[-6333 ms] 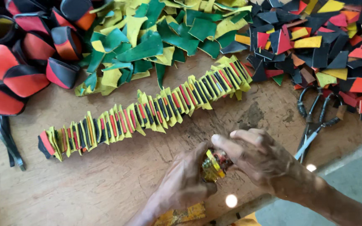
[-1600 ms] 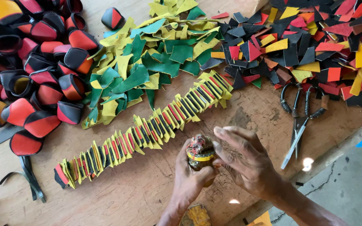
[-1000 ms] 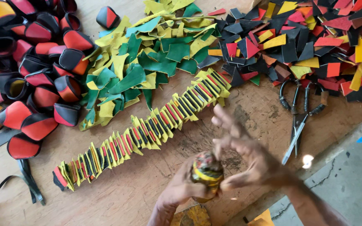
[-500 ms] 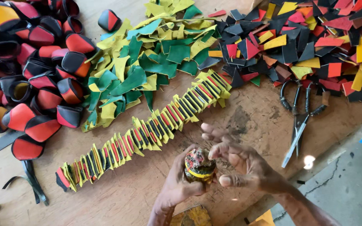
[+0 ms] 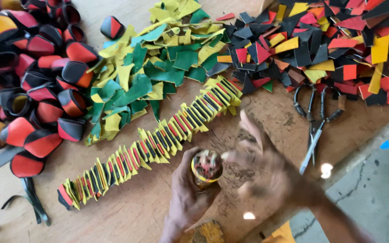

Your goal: The person applies a small amount of liquid from a glass jar to the edges of small colored foam pieces and stacks them into a growing pile on the table. The person handles the pieces one at a time, alternating colors, and occasionally closes the jar before continuing.

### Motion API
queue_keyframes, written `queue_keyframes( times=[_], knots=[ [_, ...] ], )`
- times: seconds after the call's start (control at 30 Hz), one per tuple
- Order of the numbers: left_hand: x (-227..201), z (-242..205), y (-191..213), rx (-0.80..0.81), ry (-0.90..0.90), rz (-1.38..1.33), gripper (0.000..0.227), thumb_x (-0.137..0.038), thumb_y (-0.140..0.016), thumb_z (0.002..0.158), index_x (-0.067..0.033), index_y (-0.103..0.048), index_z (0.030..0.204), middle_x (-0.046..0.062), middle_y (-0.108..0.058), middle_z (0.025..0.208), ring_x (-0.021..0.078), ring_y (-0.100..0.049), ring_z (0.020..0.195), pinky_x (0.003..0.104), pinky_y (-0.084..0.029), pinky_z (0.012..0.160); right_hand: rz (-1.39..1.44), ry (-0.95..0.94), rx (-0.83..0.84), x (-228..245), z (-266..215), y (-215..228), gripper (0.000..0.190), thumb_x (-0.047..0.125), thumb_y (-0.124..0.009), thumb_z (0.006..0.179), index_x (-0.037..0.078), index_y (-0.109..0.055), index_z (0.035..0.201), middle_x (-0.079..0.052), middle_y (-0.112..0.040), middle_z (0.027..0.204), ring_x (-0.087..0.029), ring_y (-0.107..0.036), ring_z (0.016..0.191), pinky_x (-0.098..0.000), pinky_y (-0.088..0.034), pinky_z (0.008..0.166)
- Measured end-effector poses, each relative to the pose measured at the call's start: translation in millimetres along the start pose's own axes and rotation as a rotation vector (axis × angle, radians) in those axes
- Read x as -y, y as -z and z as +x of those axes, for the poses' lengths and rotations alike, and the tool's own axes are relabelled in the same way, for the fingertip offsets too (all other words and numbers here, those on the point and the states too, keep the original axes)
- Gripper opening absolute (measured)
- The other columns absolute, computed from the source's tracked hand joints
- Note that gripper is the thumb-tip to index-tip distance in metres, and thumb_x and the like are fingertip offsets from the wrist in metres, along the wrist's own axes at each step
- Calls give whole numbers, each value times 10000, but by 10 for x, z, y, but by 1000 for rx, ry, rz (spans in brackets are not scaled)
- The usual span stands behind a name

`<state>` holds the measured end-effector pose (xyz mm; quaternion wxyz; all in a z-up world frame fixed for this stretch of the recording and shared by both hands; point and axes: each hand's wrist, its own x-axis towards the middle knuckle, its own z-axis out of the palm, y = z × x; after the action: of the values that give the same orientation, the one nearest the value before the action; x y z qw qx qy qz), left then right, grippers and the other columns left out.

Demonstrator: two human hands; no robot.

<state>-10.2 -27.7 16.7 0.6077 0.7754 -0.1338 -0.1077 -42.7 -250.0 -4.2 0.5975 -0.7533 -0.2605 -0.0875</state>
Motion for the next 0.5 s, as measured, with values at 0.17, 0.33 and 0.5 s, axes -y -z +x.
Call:
queue_keyframes(
  times=[0.17,0.33,0.5],
  knots=[
    [-130,-48,82,22,141,-147,558,44,-698,651,-15,-558,1189,58,-681,910,118,-648,833,258,-533,733,156,-99,-136,-40,226,162,767,469,-711,911,225,-386,1561,-186,-132,1740,-357,-214,1583,-543,-285,1265],
    [105,-100,58,27,356,-207,680,6,-708,617,-53,-539,1273,101,-679,981,165,-691,819,312,-629,732,-306,41,-19,-41,-80,-234,739,417,-787,866,277,-476,1521,-131,-152,1697,-329,-229,1572,-535,-323,1270],
    [452,-199,174,238,501,-468,926,-34,-777,574,-110,-418,1424,106,-665,1202,224,-710,1004,327,-596,865,344,-121,73,-186,-84,-232,696,435,-893,894,321,-522,1472,-112,-325,1664,-245,-608,1312,-522,-505,1269]
  ],
)
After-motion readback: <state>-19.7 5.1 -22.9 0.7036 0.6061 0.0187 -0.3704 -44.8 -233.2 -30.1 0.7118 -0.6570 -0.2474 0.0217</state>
